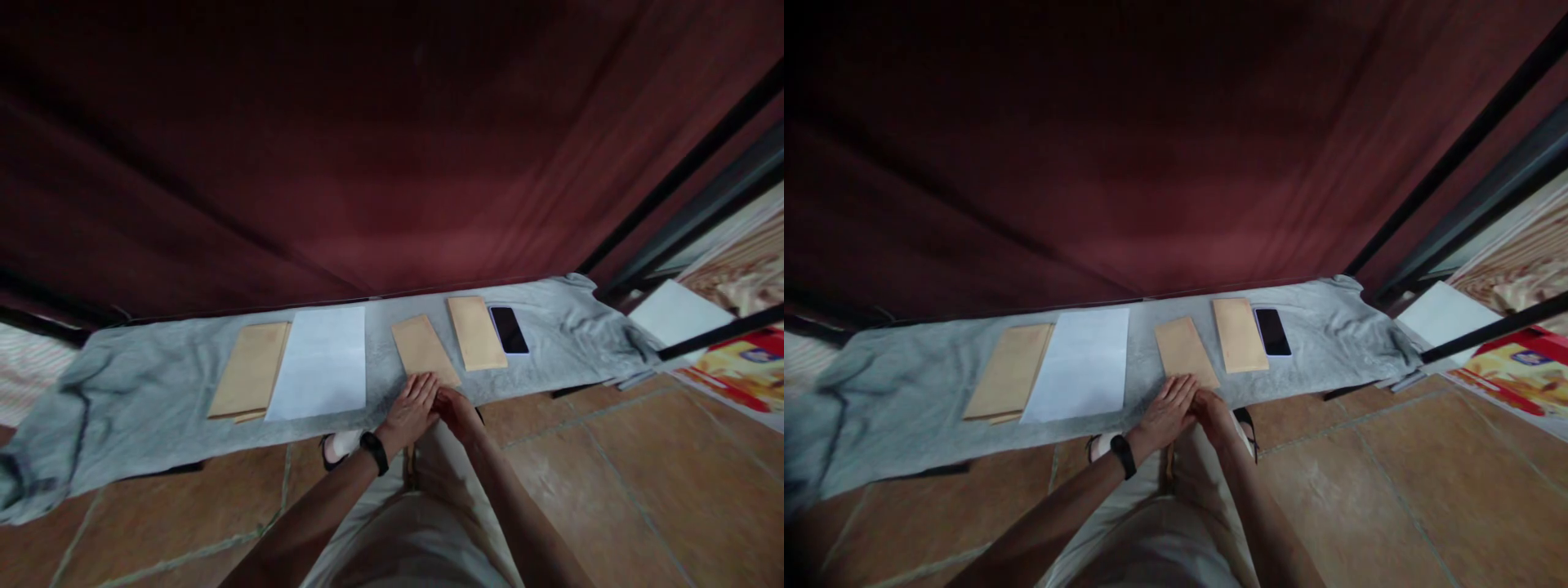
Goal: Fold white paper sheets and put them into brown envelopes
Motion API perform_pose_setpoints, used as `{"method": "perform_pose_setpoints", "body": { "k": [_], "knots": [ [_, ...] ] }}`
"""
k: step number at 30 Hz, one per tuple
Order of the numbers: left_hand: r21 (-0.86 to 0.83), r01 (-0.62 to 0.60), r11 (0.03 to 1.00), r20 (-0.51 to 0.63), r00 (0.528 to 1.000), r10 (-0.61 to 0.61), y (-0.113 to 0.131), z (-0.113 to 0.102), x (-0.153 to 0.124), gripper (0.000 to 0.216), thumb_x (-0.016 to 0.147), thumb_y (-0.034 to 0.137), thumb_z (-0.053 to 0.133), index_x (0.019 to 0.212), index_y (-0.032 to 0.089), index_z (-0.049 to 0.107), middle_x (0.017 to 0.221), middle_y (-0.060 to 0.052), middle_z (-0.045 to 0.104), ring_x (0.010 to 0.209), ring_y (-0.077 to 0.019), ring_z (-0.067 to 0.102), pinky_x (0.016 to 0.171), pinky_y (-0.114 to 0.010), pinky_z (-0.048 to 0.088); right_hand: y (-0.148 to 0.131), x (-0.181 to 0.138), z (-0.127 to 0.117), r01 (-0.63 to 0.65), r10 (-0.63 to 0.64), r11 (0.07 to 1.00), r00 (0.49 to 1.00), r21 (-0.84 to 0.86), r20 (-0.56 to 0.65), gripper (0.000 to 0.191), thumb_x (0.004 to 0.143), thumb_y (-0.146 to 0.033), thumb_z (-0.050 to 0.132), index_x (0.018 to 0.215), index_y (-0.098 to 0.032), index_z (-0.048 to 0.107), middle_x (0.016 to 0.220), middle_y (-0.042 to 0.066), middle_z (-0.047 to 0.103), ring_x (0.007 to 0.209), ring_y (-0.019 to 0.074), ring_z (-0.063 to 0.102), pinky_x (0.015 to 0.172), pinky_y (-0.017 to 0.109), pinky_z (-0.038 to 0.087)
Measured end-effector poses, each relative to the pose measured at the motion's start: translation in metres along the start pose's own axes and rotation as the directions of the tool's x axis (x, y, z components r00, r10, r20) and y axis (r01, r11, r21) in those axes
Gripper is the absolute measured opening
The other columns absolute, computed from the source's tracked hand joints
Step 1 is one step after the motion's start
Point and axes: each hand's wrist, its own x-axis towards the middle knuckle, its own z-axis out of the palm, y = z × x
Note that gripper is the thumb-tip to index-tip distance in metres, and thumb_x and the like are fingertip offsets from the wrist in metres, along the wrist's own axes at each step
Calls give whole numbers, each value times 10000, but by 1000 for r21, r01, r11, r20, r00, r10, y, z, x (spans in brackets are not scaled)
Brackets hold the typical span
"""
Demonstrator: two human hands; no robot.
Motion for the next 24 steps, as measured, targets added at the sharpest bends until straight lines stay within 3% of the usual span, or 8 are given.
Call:
{"method": "perform_pose_setpoints", "body": {
  "k": [11, 18, 24],
  "knots": [
    [22, -16, 1000, -2, 1000, 16, -11, -1, 9, 747, 952, 407, 503, 1566, 81, 229, 1624, -150, 287, 1524, -255, 197, 1254, -458, 133, -10, 19, 5, -18, 18, 1000, 999, 20, -48, 265, 617, -344, 809, 783, -181, 684, 803, 54, 742, 795, 206, 703, 692, 295, 558],
    [-24, -32, 999, 2, 999, 32, -10, 7, 1, 799, 940, 514, 520, 1566, 104, 238, 1631, -158, 260, 1524, -260, 196, 1236, -445, 174, -14, 5, -9, -58, 56, 998, 995, -17, -86, 234, 610, -302, 822, 692, -186, 636, 741, 22, 723, 742, 181, 699, 733, 294, 560],
    [-20, -51, 998, 4, 999, 51, -13, 8, 1, 795, 941, 538, 512, 1555, 96, 269, 1621, -167, 283, 1518, -263, 215, 1234, -441, 161, -16, -8, -23, -54, 40, 991, 993, -124, -112, 294, 688, -381, 791, 882, -179, 701, 942, 87, 763, 904, 238, 722, 854, 389, 564]
  ]
}}
